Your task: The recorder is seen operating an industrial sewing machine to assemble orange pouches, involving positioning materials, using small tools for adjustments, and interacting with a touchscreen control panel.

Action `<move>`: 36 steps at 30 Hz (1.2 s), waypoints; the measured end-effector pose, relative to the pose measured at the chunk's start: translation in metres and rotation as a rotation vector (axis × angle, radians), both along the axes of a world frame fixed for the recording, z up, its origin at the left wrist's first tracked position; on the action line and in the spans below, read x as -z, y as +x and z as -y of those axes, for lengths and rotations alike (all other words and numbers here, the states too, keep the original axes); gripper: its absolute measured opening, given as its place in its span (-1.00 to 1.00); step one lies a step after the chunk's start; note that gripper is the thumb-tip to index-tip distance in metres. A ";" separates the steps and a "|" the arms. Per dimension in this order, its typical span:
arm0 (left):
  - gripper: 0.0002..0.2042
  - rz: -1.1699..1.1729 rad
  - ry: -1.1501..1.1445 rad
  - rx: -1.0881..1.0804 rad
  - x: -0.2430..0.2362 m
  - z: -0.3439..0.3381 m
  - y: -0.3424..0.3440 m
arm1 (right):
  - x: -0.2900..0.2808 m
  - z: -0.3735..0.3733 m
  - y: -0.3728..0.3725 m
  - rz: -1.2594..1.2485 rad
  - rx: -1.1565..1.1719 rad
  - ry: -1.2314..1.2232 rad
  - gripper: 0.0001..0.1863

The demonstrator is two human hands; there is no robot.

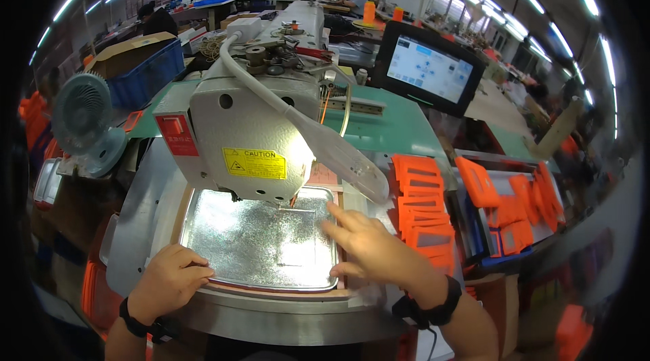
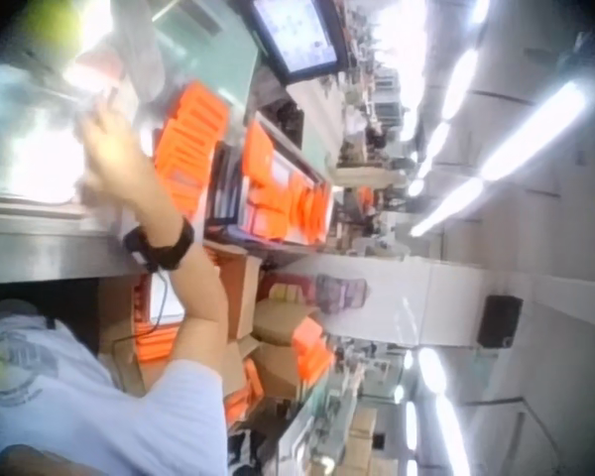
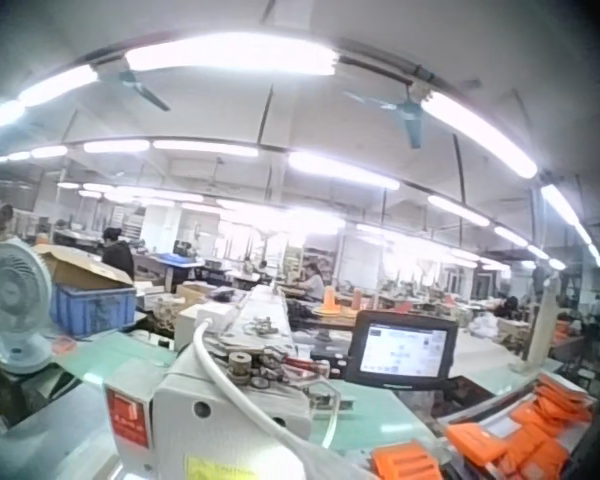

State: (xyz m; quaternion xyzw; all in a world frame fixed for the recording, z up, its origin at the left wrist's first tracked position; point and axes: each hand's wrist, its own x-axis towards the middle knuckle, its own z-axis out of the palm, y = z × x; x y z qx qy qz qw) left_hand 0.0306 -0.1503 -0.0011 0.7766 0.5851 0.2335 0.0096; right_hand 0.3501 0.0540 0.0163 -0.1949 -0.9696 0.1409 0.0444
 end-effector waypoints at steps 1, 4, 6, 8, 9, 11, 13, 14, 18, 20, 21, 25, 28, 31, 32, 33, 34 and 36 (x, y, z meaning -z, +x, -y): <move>-0.87 -0.006 -0.039 0.012 -0.004 -0.001 0.001 | 0.000 -0.004 -0.001 0.002 0.015 0.023 -0.05; -0.85 -0.003 -0.138 0.072 -0.015 -0.009 0.004 | -0.002 -0.017 -0.005 0.083 0.027 0.063 0.27; -0.84 0.026 -0.179 0.142 -0.017 -0.015 0.006 | -0.005 -0.019 -0.009 0.137 0.041 0.044 0.28; -0.83 0.084 -0.192 0.203 -0.010 -0.024 0.011 | -0.005 -0.020 -0.012 0.194 0.062 0.041 0.29; -0.83 0.114 -0.198 0.233 -0.006 -0.027 0.013 | -0.007 -0.019 -0.013 0.219 0.072 0.048 0.29; -0.78 0.079 -0.241 0.237 0.001 -0.031 0.017 | -0.010 -0.016 -0.016 0.261 0.090 0.059 0.29; -0.74 0.039 -0.267 0.228 0.002 -0.031 0.020 | -0.013 -0.015 -0.019 0.290 0.101 0.071 0.28; -0.73 0.016 -0.271 0.219 0.000 -0.030 0.022 | -0.011 -0.015 -0.019 0.299 0.105 0.088 0.29; -0.76 0.011 -0.300 0.246 -0.007 -0.036 0.021 | -0.006 -0.011 -0.019 0.359 0.113 0.152 0.30; -0.71 0.083 -0.427 0.252 -0.007 -0.049 0.018 | -0.009 -0.010 -0.023 0.385 0.112 0.172 0.31; -0.68 0.120 -0.490 0.256 -0.008 -0.056 0.017 | -0.011 -0.010 -0.024 0.395 0.110 0.174 0.31; -0.49 -0.069 -0.383 0.136 -0.015 -0.074 0.026 | -0.008 -0.011 -0.026 0.419 0.097 0.188 0.31; -0.35 -0.135 -0.334 0.187 0.001 -0.087 0.020 | -0.014 -0.011 -0.026 0.420 0.103 0.146 0.32; -0.24 -0.087 -0.456 0.166 0.008 -0.093 0.017 | -0.012 -0.013 -0.023 0.419 0.101 0.136 0.32; -0.21 -0.105 -0.505 0.152 0.006 -0.094 0.017 | -0.011 -0.014 -0.022 0.419 0.098 0.125 0.32; -0.17 -0.124 -0.555 0.138 0.004 -0.095 0.018 | -0.011 -0.014 -0.022 0.419 0.096 0.113 0.31; -0.15 -0.124 -0.551 0.139 0.001 -0.096 0.019 | -0.014 -0.015 -0.018 0.426 0.105 0.113 0.31; -0.12 -0.125 -0.544 0.147 0.001 -0.092 0.022 | -0.012 -0.017 -0.015 0.358 0.077 0.025 0.27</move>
